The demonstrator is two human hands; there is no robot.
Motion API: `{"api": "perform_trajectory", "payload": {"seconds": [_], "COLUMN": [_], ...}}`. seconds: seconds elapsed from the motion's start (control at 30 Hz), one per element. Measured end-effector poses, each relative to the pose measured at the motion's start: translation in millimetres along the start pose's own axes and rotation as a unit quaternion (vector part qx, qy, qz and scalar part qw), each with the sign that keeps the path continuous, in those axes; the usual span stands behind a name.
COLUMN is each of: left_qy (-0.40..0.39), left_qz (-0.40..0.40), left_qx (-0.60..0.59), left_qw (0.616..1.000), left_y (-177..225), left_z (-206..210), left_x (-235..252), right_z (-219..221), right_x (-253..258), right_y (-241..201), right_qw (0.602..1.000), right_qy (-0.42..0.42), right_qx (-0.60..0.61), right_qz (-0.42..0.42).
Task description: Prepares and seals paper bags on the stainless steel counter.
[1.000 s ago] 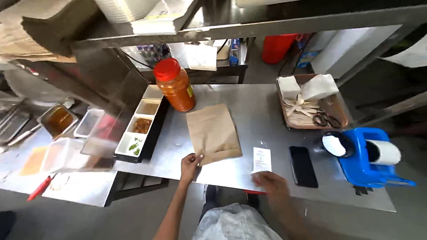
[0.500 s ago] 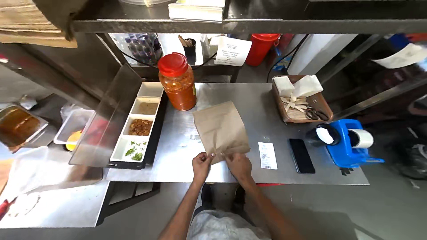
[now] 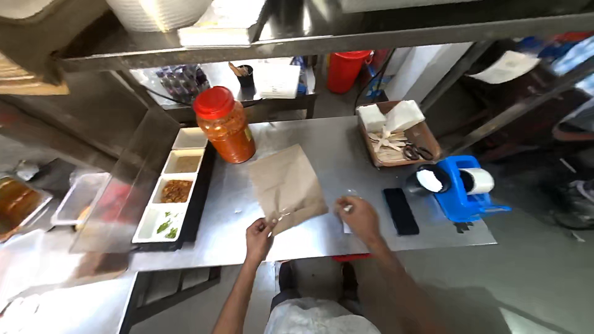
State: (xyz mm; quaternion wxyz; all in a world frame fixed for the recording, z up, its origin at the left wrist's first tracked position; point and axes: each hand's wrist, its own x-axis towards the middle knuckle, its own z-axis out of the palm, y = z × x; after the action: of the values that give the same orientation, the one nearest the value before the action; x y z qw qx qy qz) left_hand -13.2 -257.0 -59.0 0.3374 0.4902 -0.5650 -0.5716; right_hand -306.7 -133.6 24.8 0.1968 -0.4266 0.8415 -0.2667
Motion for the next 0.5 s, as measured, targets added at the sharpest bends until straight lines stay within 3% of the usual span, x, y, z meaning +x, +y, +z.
{"api": "perform_trajectory", "payload": {"seconds": [0.07, 0.13, 0.2, 0.27, 0.33, 0.43, 0.5], "left_qy": [0.035, 0.063, 0.087, 0.097, 0.097, 0.095, 0.096], "left_qz": [0.030, 0.027, 0.019, 0.007, -0.020, -0.035, -0.034], "left_qx": [0.037, 0.070, 0.058, 0.019, -0.006, -0.031, -0.037], "left_qw": [0.998, 0.995, 0.994, 0.995, 0.995, 0.994, 0.994], "left_y": [-4.1, -6.1, -7.8, -11.9, -14.3, -12.7, -14.2], "left_z": [6.9, 18.8, 24.8, 26.7, 27.5, 31.0, 30.6], "left_x": [-3.4, -11.2, -12.9, -7.5, -4.5, -2.9, -3.2], "right_z": [-71.9, -151.4, -215.9, -254.2, -267.0, -269.5, -267.0], "right_x": [-11.5, -32.3, -43.8, -34.6, -17.8, 7.6, 23.0], "right_y": [68.3, 144.9, 215.9, 278.8, 316.7, 328.0, 327.9], "right_qw": [0.985, 0.945, 0.915, 0.912, 0.914, 0.910, 0.909], "right_qy": [0.169, 0.318, 0.372, 0.332, 0.242, 0.098, 0.051], "right_qx": [-0.001, -0.037, -0.036, 0.039, 0.157, 0.247, 0.265], "right_qz": [0.027, 0.067, 0.151, 0.239, 0.284, 0.318, 0.318]}}
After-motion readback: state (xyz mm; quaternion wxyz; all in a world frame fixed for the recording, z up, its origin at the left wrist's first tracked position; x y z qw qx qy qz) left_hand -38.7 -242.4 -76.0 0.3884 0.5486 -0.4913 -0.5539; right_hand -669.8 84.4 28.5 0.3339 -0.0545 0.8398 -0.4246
